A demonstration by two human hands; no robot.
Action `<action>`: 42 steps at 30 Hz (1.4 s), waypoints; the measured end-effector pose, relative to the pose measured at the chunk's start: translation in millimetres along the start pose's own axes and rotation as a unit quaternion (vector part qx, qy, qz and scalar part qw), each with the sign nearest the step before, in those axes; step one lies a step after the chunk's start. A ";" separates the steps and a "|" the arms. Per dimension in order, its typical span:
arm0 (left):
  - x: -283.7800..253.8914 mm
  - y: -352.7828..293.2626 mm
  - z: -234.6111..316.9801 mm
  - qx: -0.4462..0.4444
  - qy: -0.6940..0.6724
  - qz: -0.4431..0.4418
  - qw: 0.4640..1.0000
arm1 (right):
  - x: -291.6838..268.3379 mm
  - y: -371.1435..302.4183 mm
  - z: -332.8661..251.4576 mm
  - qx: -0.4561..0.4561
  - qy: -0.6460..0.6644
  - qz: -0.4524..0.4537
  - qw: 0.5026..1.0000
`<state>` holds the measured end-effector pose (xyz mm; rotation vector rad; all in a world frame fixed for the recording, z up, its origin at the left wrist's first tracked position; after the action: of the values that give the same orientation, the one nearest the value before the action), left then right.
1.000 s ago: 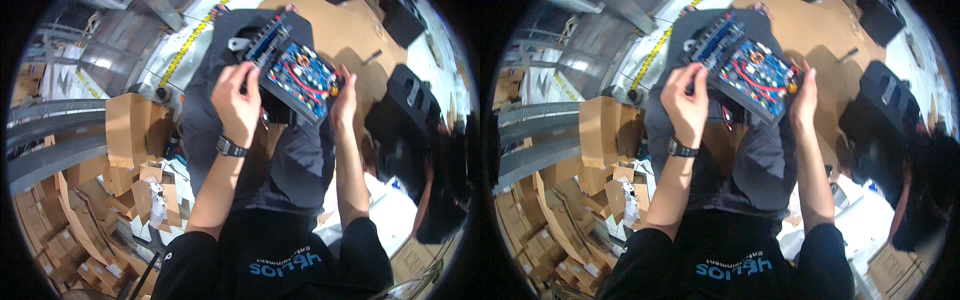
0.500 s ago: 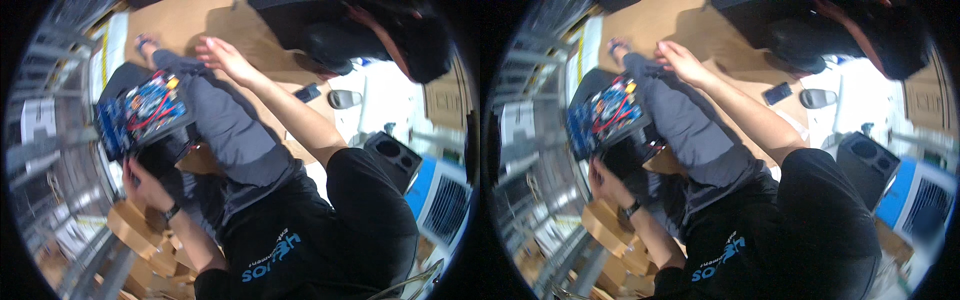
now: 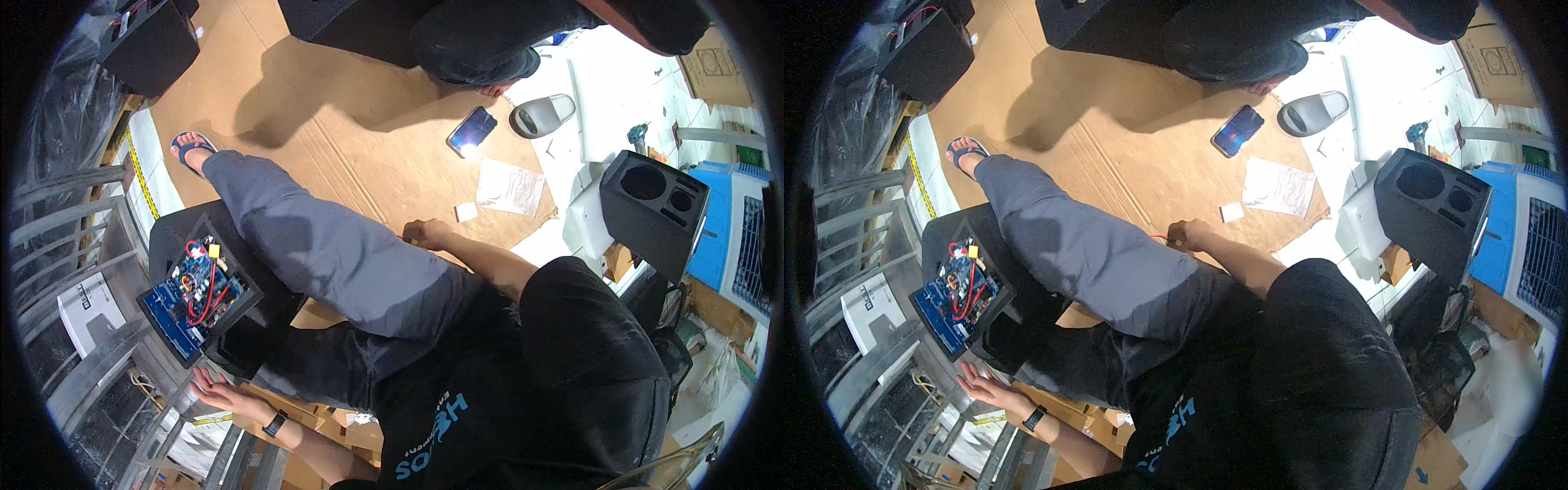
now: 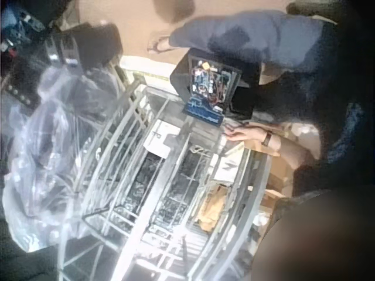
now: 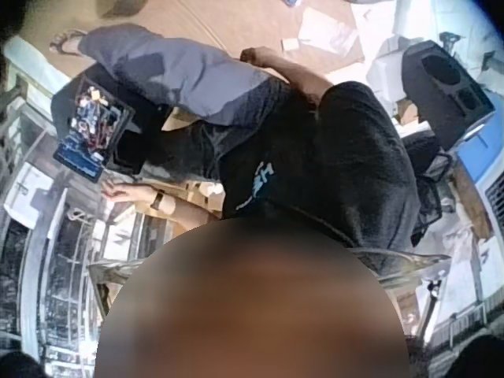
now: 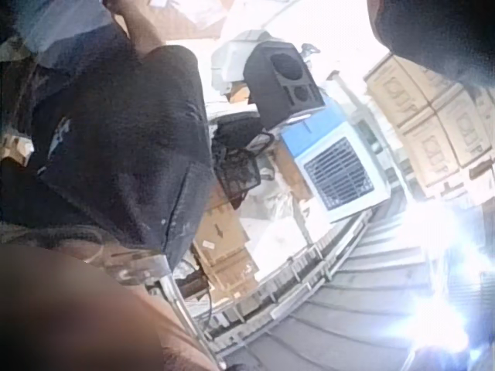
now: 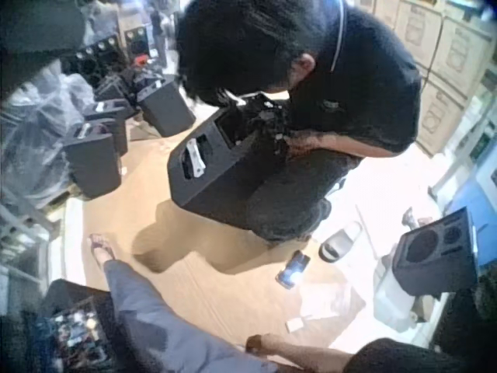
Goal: The person unpacks a circuit board from a plastic bag, connects wires to the board, and uses a lighter to heat-shrink tubing on the connections. The person then places the board into a black enclosure and secures it.
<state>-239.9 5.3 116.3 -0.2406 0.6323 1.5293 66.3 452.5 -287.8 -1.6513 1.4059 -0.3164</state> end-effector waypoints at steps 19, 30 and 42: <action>41.1 -34.3 -29.3 0.013 0.166 0.017 0.986 | 7.9 52.1 -95.9 -0.296 -0.330 0.078 0.893; 51.0 -28.1 -11.7 -0.013 0.030 0.058 0.998 | -44.7 54.0 -105.7 -0.250 -0.397 0.015 0.883; 63.7 -47.5 -15.7 -0.041 -0.096 0.119 0.987 | -240.3 -20.6 -233.7 -0.246 0.081 0.257 0.931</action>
<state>-202.5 48.6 59.0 -0.0806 0.4568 1.7859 -158.5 554.1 -59.9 -1.5794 2.1047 0.2282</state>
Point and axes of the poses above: each hand's wrist, its own y-axis towards the middle knuckle, its own x-axis out of the palm, z = x × y, the point moved 10 cm from there along y, towards the middle knuckle, and after that the axes turned 5 degrees about -z, right-handed, at the moved point
